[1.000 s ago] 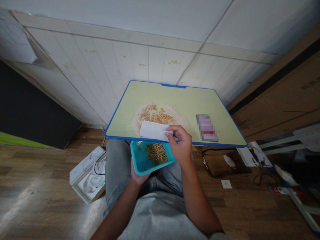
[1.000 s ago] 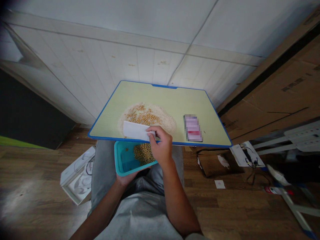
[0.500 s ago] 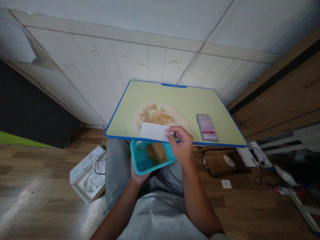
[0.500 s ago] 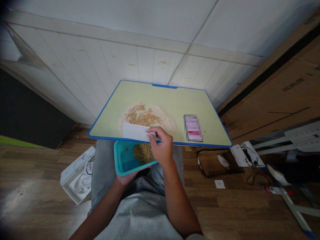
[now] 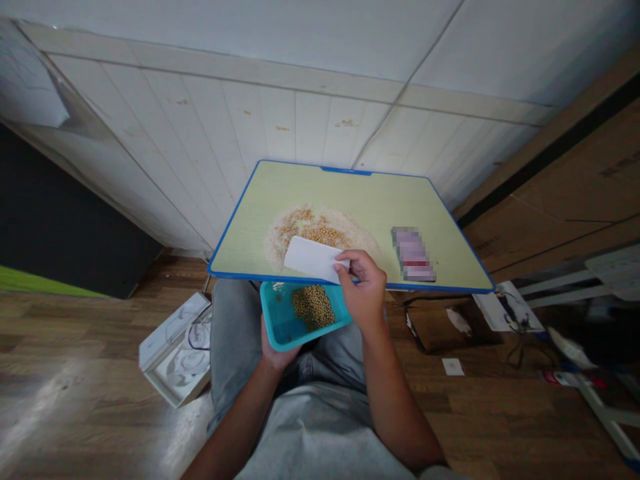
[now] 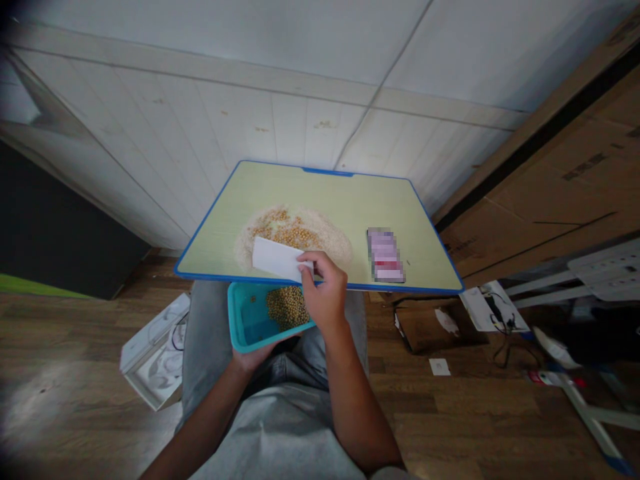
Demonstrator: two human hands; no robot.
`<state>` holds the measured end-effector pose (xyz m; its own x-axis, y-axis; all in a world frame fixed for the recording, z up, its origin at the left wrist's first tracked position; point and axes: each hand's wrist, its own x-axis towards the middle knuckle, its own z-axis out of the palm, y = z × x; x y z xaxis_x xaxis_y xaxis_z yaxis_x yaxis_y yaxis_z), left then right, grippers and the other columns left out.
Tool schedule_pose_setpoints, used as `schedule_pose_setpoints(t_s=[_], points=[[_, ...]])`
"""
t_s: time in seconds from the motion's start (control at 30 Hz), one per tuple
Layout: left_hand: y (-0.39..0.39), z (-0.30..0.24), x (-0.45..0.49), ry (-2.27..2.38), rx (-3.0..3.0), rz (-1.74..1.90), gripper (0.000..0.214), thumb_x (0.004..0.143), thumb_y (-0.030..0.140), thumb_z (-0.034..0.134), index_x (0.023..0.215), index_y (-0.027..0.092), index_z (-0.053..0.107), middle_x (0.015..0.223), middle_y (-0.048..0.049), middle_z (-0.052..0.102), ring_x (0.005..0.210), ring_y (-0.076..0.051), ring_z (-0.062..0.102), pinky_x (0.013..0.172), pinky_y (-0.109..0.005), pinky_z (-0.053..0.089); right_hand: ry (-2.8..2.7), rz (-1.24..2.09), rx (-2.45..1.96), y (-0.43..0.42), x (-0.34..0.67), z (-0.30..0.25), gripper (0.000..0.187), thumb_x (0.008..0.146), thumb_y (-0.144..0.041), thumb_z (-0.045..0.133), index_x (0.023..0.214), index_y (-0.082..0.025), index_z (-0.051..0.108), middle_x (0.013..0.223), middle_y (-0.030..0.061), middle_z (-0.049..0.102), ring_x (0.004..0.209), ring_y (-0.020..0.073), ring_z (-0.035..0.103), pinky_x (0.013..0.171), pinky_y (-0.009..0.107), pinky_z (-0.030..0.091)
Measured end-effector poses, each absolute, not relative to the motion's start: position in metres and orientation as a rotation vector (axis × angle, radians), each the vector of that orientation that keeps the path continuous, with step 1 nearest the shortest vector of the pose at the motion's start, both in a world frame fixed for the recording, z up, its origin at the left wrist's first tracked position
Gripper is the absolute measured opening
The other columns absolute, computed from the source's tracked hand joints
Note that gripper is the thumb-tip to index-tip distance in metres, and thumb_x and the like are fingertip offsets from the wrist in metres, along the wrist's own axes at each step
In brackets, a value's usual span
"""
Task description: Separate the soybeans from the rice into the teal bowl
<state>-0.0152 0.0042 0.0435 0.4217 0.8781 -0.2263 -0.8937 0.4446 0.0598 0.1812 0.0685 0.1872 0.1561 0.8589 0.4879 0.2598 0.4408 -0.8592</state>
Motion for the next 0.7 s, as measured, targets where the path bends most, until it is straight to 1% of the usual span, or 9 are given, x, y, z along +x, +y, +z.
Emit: schedule_pose_setpoints(t_s=[0.13, 0.27, 0.4, 0.5, 0.6, 0.7], points=[[0.005, 0.051, -0.012, 0.285, -0.091, 1.129, 0.075, 0.12, 0.06, 0.026, 0.176, 0.023, 0.059, 0.186, -0.0084, 0.056, 0.187, -0.036, 0.022, 0.15, -0.073, 0.009, -1.262, 0.532, -1.09, 0.072, 0.188, 0.187, 0.006, 0.097, -0.024, 0.074, 0.102, -0.025, 0.077, 0.086, -0.0003, 0.074, 0.074, 0.0174, 0.068, 0.069, 0.028, 0.056], [0.007, 0.054, -0.011, 0.252, -0.083, 1.107, 0.076, 0.119, 0.061, 0.026, 0.176, 0.022, 0.06, 0.186, -0.0101, 0.055, 0.187, -0.036, 0.019, 0.15, -0.072, 0.008, -1.209, 0.508, -1.074, 0.072, 0.194, 0.19, 0.007, 0.096, -0.025, 0.075, 0.103, -0.025, 0.075, 0.083, -0.0015, 0.071, 0.071, 0.017, 0.064, 0.066, 0.028, 0.055], [0.008, 0.048, -0.012, 0.249, -0.09, 1.097, 0.073, 0.119, 0.059, 0.026, 0.177, 0.026, 0.058, 0.188, -0.0078, 0.053, 0.187, -0.033, 0.02, 0.151, -0.069, 0.007, -1.293, 0.583, -1.091, 0.069, 0.194, 0.19, 0.006, 0.095, -0.026, 0.075, 0.102, -0.025, 0.076, 0.084, -0.0013, 0.072, 0.072, 0.0171, 0.065, 0.068, 0.029, 0.055], [0.008, 0.041, -0.014, 0.251, -0.097, 1.092, 0.074, 0.12, 0.06, 0.027, 0.175, 0.024, 0.06, 0.187, -0.0079, 0.055, 0.187, -0.034, 0.021, 0.151, -0.068, 0.008, -1.327, 0.614, -1.105, 0.069, 0.195, 0.188, 0.007, 0.095, -0.025, 0.075, 0.101, -0.025, 0.076, 0.086, -0.0008, 0.074, 0.073, 0.0172, 0.066, 0.069, 0.029, 0.056], [0.008, 0.036, -0.015, 0.218, -0.091, 1.088, 0.077, 0.12, 0.062, 0.026, 0.174, 0.022, 0.062, 0.185, -0.0094, 0.057, 0.187, -0.034, 0.02, 0.151, -0.069, 0.006, -1.276, 0.581, -1.124, 0.071, 0.197, 0.186, 0.008, 0.094, -0.025, 0.074, 0.102, -0.025, 0.076, 0.086, -0.0009, 0.075, 0.074, 0.0174, 0.067, 0.067, 0.028, 0.054], [0.007, 0.037, -0.015, 0.144, -0.05, 1.072, 0.082, 0.12, 0.066, 0.02, 0.174, 0.021, 0.061, 0.185, -0.0101, 0.056, 0.187, -0.035, 0.02, 0.15, -0.072, 0.002, -1.205, 0.521, -1.126, 0.074, 0.202, 0.188, 0.009, 0.093, -0.026, 0.074, 0.102, -0.024, 0.075, 0.084, -0.0014, 0.073, 0.074, 0.0172, 0.067, 0.066, 0.027, 0.052]])
